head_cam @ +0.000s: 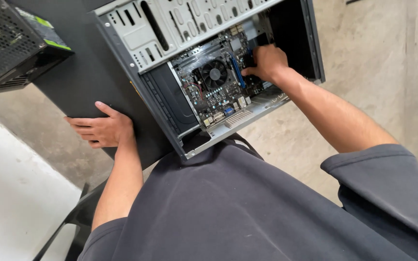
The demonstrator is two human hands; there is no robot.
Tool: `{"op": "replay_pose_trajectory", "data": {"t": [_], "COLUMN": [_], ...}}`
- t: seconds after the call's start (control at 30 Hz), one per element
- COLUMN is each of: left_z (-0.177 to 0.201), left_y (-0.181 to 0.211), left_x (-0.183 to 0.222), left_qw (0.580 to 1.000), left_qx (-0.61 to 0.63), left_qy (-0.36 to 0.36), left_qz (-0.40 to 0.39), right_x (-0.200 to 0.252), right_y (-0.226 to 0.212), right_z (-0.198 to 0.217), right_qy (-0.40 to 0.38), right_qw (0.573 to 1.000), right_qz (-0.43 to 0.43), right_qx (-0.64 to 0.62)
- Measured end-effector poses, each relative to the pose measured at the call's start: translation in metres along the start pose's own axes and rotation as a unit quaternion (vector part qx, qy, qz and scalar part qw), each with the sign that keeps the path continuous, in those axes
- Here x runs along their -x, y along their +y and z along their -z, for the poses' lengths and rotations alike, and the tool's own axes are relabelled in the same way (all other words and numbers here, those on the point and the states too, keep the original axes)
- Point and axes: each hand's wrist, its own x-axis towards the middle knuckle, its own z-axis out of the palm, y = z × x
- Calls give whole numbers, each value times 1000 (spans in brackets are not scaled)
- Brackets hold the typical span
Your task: Reinstalling a power supply unit into a desktop computer case and securing it with screws using a screwdriver.
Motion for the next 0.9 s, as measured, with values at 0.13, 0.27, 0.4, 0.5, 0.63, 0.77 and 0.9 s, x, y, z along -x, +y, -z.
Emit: {"op": "replay_pose_trajectory", "data": {"t": [0.13,0.27,0.4,0.5,0.63,0.77,0.9], "left_z": [-3,-3,4,8,31,47,55], "left_y": [-3,-2,-2,4,11,13,14], "left_x": [-2,-1,0,-3,-9,-20,-31], "left_qw": [1000,1000,1000,1000,999,1000,998], "left_qx": [-20,-22,-11,-21,-29,-10,14], "left_qy": [-2,-2,-4,13,-19,-22,-64], "left_qz": [9,7,3,4,3,11,12], "right_x": [-1,3,42,68,72,-8,-162], "right_y": [-5,-13,-37,-76,-165,-247,-327], "right_z": [4,25,74,138,222,270,287], "right_qy": [-41,-74,-113,-87,-60,12,67], "right_qw": [996,994,991,986,971,921,863], "right_qz": [-67,-78,-6,128,230,389,500], "right_qx": [-35,-22,75,62,-28,-11,16]}}
